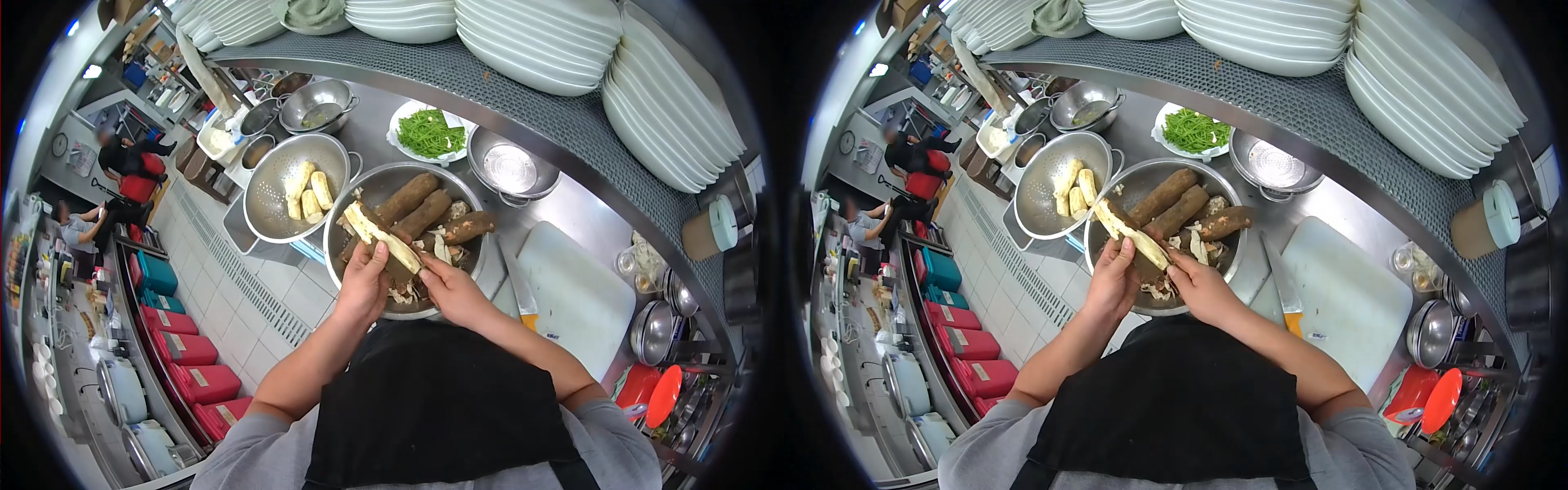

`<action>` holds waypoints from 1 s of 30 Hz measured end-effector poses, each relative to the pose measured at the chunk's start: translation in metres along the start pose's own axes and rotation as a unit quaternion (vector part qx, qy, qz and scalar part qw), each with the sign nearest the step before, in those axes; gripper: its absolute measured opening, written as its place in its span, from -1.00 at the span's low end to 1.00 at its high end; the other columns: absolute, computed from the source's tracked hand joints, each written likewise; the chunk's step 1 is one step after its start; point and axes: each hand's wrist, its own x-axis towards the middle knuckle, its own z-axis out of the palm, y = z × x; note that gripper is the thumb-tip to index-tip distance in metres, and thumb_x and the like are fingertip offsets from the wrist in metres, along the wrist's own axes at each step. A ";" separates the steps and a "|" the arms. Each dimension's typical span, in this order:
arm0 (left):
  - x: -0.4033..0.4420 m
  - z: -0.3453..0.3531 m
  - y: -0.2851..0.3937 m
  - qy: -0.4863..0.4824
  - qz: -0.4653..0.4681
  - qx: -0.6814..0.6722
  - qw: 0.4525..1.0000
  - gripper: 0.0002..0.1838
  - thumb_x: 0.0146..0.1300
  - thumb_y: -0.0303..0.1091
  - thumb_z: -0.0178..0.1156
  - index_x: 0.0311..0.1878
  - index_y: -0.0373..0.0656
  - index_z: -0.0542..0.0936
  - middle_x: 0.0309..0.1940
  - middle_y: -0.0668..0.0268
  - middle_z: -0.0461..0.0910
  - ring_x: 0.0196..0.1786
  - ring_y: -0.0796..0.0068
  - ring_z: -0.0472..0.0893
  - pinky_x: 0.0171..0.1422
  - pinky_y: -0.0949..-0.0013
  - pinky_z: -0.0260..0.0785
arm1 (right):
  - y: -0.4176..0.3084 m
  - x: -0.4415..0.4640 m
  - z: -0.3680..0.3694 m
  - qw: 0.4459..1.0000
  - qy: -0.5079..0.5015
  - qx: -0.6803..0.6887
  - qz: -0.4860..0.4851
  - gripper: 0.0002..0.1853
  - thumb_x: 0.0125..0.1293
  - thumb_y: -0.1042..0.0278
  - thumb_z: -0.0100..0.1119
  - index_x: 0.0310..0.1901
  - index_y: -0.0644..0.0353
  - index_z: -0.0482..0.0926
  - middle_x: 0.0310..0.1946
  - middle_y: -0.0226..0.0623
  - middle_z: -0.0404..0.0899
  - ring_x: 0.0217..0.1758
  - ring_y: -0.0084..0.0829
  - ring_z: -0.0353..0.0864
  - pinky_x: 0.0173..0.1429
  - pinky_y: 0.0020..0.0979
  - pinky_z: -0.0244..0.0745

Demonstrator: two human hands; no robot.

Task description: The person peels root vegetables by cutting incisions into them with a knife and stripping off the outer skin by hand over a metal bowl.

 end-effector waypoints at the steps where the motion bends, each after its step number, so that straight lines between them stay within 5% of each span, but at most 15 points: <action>1: 0.000 -0.001 -0.001 -0.001 0.000 0.000 1.000 -0.55 0.58 -0.13 0.05 0.31 -0.27 0.36 0.24 0.07 0.54 0.29 0.18 0.56 0.45 0.07 0.39 | 0.018 0.008 0.004 0.997 0.028 -0.057 -0.052 -0.50 0.63 0.27 -0.05 0.52 0.18 0.28 -0.53 -0.48 0.38 -0.55 -0.68 0.33 -0.44 -0.58 0.32; 2: 0.001 -0.001 -0.001 0.005 -0.007 -0.008 1.000 -0.54 0.58 -0.13 0.05 0.32 -0.28 0.37 0.24 0.07 0.54 0.29 0.18 0.56 0.45 0.08 0.39 | 0.033 0.018 0.008 0.964 0.101 -0.128 -0.210 -0.51 0.64 0.27 -0.07 0.51 0.17 0.30 -0.56 -0.50 0.33 -0.61 -0.68 0.25 -0.53 -0.57 0.25; 4: 0.001 -0.004 -0.002 0.012 -0.015 -0.018 1.000 -0.54 0.58 -0.13 0.05 0.33 -0.28 0.37 0.24 0.07 0.54 0.29 0.18 0.56 0.44 0.09 0.40 | 0.022 0.015 0.004 0.898 0.168 -0.196 -0.357 -0.53 0.65 0.27 -0.10 0.50 0.16 0.32 -0.59 -0.53 0.28 -0.68 -0.68 0.18 -0.62 -0.55 0.17; 5: 0.001 -0.008 0.000 -0.007 -0.027 -0.028 0.999 -0.53 0.57 -0.13 0.06 0.34 -0.27 0.36 0.25 0.06 0.53 0.30 0.17 0.55 0.46 0.07 0.38 | -0.017 0.001 -0.004 0.991 0.068 -0.023 -0.110 -0.54 0.66 0.26 -0.11 0.48 0.17 0.33 -0.60 -0.53 0.26 -0.71 -0.69 0.14 -0.66 -0.54 0.13; 6: 0.001 -0.011 0.003 -0.025 -0.039 -0.037 0.998 -0.52 0.57 -0.12 0.06 0.35 -0.27 0.36 0.27 0.06 0.52 0.32 0.16 0.54 0.47 0.04 0.36 | -0.046 -0.008 -0.010 0.976 -0.041 0.152 0.149 -0.55 0.66 0.25 -0.13 0.47 0.18 0.33 -0.62 -0.54 0.23 -0.74 -0.69 0.10 -0.70 -0.53 0.08; 7: 0.002 -0.013 0.004 -0.024 -0.038 -0.037 0.998 -0.52 0.57 -0.12 0.06 0.35 -0.27 0.36 0.27 0.06 0.52 0.32 0.16 0.54 0.47 0.04 0.36 | -0.055 -0.009 -0.013 0.965 -0.051 0.187 0.179 -0.55 0.67 0.26 -0.15 0.47 0.19 0.32 -0.63 -0.55 0.22 -0.74 -0.70 0.10 -0.68 -0.53 0.09; 11: 0.005 -0.024 0.005 -0.057 -0.066 -0.105 0.991 -0.50 0.56 -0.12 0.07 0.37 -0.25 0.35 0.30 0.04 0.50 0.36 0.12 0.51 0.53 -0.05 0.28 | -0.060 -0.009 -0.019 0.941 -0.082 0.255 0.207 -0.54 0.67 0.25 -0.15 0.49 0.18 0.28 -0.64 -0.57 0.18 -0.76 -0.72 0.07 -0.71 -0.54 0.04; 14: 0.005 -0.021 0.007 -0.057 -0.088 -0.100 0.990 -0.50 0.55 -0.12 0.09 0.37 -0.24 0.36 0.29 0.05 0.50 0.35 0.13 0.52 0.50 -0.04 0.31 | -0.051 -0.009 -0.019 0.946 -0.087 0.237 0.205 -0.53 0.66 0.25 -0.13 0.48 0.21 0.31 -0.60 -0.57 0.25 -0.69 -0.69 0.18 -0.61 -0.55 0.19; 16: 0.005 -0.018 0.005 -0.033 -0.097 -0.075 0.992 -0.50 0.55 -0.13 0.11 0.37 -0.25 0.36 0.28 0.06 0.52 0.33 0.16 0.54 0.46 0.00 0.37 | -0.028 -0.005 -0.014 0.995 -0.011 -0.099 -0.004 -0.49 0.63 0.22 -0.10 0.51 0.18 0.27 -0.16 -0.10 0.73 -0.22 -0.26 0.74 -0.05 -0.29 0.63; 17: 0.004 -0.019 0.002 0.004 -0.115 -0.006 0.993 -0.51 0.55 -0.14 0.12 0.36 -0.25 0.37 0.25 0.10 0.54 0.29 0.21 0.56 0.39 0.06 0.43 | -0.024 -0.007 -0.014 0.995 -0.011 -0.099 -0.004 -0.49 0.63 0.22 -0.10 0.51 0.18 0.27 -0.16 -0.10 0.73 -0.22 -0.26 0.74 -0.05 -0.29 0.63; 19: 0.001 -0.022 -0.003 0.045 -0.120 0.082 0.988 -0.55 0.55 -0.17 0.14 0.33 -0.26 0.40 0.19 0.19 0.59 0.20 0.35 0.62 0.23 0.21 0.54 | -0.024 -0.010 -0.016 0.989 -0.011 -0.149 -0.018 -0.44 0.59 0.21 -0.04 0.53 0.14 0.24 0.22 0.04 0.60 0.29 -0.02 0.60 0.39 -0.23 0.42; 30: -0.007 0.000 -0.002 0.042 -0.056 0.153 0.986 -0.56 0.50 -0.27 0.22 0.30 -0.32 0.42 0.13 0.17 0.62 0.15 0.40 0.63 0.26 0.28 0.51 | -0.026 -0.008 -0.004 0.996 0.029 -0.080 -0.016 -0.53 0.58 0.26 -0.01 0.42 0.23 0.42 0.20 0.12 0.60 0.26 -0.04 0.64 0.36 -0.26 0.45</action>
